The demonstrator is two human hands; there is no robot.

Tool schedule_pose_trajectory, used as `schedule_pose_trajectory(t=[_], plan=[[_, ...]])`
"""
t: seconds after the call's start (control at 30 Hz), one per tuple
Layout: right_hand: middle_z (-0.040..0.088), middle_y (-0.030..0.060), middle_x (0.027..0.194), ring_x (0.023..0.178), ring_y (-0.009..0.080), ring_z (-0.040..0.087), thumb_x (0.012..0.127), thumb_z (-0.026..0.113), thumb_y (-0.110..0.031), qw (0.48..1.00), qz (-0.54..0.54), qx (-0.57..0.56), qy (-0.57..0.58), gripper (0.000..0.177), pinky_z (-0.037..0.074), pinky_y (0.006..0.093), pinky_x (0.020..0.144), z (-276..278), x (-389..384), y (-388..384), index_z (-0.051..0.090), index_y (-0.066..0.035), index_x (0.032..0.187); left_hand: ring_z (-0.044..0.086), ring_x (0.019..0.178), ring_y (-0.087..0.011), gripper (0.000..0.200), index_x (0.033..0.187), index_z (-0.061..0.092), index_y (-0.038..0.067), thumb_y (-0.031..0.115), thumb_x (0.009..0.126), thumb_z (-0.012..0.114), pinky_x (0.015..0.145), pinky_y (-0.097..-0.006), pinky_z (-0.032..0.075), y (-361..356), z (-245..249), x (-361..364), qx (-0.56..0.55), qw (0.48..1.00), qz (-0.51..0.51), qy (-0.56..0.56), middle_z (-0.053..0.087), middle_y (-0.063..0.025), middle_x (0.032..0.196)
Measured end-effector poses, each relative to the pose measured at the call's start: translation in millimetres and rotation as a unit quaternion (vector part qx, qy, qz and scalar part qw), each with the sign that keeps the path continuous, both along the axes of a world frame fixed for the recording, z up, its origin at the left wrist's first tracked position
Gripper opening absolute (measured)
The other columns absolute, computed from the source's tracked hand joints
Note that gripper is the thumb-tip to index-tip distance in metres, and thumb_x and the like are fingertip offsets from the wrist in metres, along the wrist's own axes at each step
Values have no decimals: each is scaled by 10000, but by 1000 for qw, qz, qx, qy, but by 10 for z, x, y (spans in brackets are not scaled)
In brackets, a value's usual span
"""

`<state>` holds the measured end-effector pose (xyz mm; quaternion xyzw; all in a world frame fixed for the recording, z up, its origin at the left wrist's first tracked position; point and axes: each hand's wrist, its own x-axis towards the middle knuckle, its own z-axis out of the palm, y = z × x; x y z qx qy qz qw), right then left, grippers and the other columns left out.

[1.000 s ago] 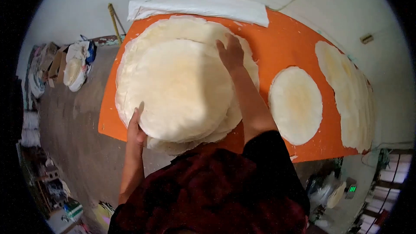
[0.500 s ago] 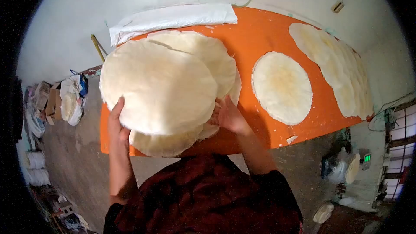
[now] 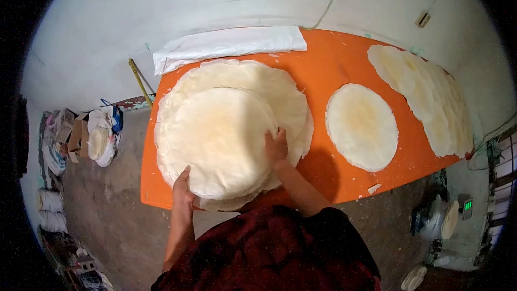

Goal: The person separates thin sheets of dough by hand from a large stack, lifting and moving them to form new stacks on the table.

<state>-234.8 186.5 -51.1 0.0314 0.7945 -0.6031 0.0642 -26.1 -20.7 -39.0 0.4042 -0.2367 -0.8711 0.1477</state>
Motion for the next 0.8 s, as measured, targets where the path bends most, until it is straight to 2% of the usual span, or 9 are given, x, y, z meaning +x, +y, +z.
schedule_pose_trajectory(t=[0.07, 0.17, 0.27, 0.3, 0.4, 0.53, 0.57, 0.63, 0.8], plan=[[549, 151, 1002, 931, 209, 530, 802, 579, -219, 998, 34, -49, -14, 447, 418, 310, 811, -80, -26, 95, 410, 60, 1108, 490, 1073, -288, 410, 1176, 465, -22, 201, 843, 553, 932, -404, 393, -15, -35, 15, -5, 1000, 10, -19, 516, -137, 1177], [555, 129, 984, 879, 188, 541, 796, 598, -211, 980, 22, -199, -16, 422, 441, 291, 769, -84, 12, 136, 436, 63, 1073, 492, 1072, -281, 410, 1171, 474, -13, 208, 837, 564, 931, -397, 395, 4, 101, 21, -1, 1000, 21, -11, 520, -132, 1172], [568, 115, 945, 811, 164, 559, 797, 605, -207, 971, 30, -201, -123, 353, 470, 282, 690, 272, 131, 226, 483, 49, 1009, 494, 1070, -276, 405, 1172, 486, 19, 228, 835, 568, 928, -395, 397, 6, 192, 129, 25, 998, 43, 30, 523, -122, 1170], [566, 119, 937, 793, 166, 563, 786, 620, -207, 968, 42, -185, -165, 353, 480, 291, 666, 104, 29, 254, 489, 44, 997, 495, 1069, -275, 405, 1173, 489, 29, 234, 833, 571, 927, -395, 397, -11, 189, 100, 34, 997, 48, 58, 524, -119, 1169], [568, 120, 922, 801, 179, 569, 784, 621, -201, 959, 77, -207, -178, 371, 483, 295, 680, 113, -110, 245, 492, 41, 1035, 495, 1069, -274, 400, 1174, 498, 55, 237, 828, 579, 925, -400, 397, -67, 104, 112, 37, 997, 38, 62, 525, -114, 1171], [580, 125, 965, 820, 201, 574, 759, 650, -182, 868, 134, -354, -323, 388, 485, 307, 710, 114, -330, 232, 514, 61, 1029, 518, 1037, -276, 398, 1150, 500, 17, 201, 811, 596, 908, -404, 418, -116, 55, 38, -8, 1000, 0, 8, 545, -127, 1137], [586, 119, 970, 822, 197, 581, 763, 651, -169, 881, 135, -346, -292, 379, 490, 308, 706, 107, -300, 245, 515, 49, 1042, 532, 1016, -274, 385, 1141, 496, 0, 167, 807, 593, 904, -395, 428, -135, 87, 40, 13, 1000, -9, 19, 552, -133, 1124], [596, 107, 979, 825, 190, 594, 772, 653, -144, 909, 137, -326, -220, 368, 502, 308, 700, 256, -263, 297, 516, 27, 1068, 534, 1013, -274, 391, 1147, 485, -10, 152, 806, 590, 904, -388, 429, -59, 324, 16, -21, 999, -25, 39, 551, -138, 1125], [615, 106, 961, 814, 177, 601, 795, 619, -102, 937, 118, -287, -158, 293, 500, 327, 716, 825, -409, 829, 545, 28, 1047, 535, 1012, -270, 406, 1166, 449, -35, 124, 812, 572, 891, -367, 434, 404, 843, -313, -56, 995, -53, 55, 544, -146, 1121]])
